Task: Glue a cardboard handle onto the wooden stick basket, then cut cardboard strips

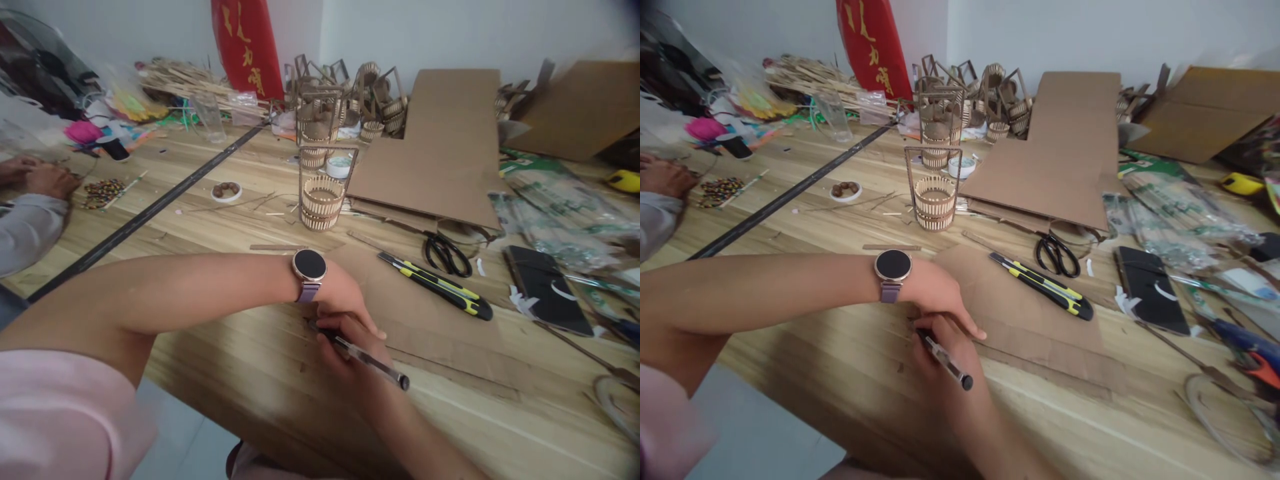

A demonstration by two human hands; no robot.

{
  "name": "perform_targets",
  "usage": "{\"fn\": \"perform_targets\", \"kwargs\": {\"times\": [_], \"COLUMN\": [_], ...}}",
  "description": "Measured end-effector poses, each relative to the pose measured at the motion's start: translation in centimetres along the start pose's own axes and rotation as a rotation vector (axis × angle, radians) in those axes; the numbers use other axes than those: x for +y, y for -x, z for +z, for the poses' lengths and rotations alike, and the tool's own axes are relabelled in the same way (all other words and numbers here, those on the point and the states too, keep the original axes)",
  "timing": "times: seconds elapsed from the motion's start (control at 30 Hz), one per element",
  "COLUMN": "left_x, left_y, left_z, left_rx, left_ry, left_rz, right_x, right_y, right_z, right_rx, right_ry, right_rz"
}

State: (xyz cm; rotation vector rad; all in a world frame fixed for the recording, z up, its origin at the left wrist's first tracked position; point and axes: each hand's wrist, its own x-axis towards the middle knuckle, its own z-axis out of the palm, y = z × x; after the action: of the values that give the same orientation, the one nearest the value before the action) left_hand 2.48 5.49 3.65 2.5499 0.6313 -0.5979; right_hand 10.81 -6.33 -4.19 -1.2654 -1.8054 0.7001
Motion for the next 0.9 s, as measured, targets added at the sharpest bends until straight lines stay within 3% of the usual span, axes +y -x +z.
{"fn": "perform_targets", "kwargs": {"times": [0.1, 0.4, 0.6, 0.77, 0.9], "left_x": [0.1, -0.1, 0.2, 0.0, -0.3], "left_y": [0.0, 0.2, 0.4, -0.1, -0.2], "left_z": [-0.2, -0.3, -0.8, -0.6, -0.4], "left_rx": [-0.22, -0.188, -0.252, -0.211, -0.211], "left_ry": [-0.065, 0.053, -0.11, -0.148, -0.146], "left_rz": [0.035, 0.021, 0.129, 0.139, 0.143], "right_x": [0.0, -0.3, 0.3, 0.7, 1.2], "right_y": [0.0, 0.0, 0.1, 1.0, 2.4], "right_z": [0.2, 0.1, -0.6, -2.9, -6.2], "right_rx": [-0.008, -0.064, 0.004, 0.004, 0.049], "right_ry": [0.009, 0.037, 0.035, 0.086, 0.181], "right_rz": [-0.017, -0.011, -0.009, 0.104, 0.168]}}
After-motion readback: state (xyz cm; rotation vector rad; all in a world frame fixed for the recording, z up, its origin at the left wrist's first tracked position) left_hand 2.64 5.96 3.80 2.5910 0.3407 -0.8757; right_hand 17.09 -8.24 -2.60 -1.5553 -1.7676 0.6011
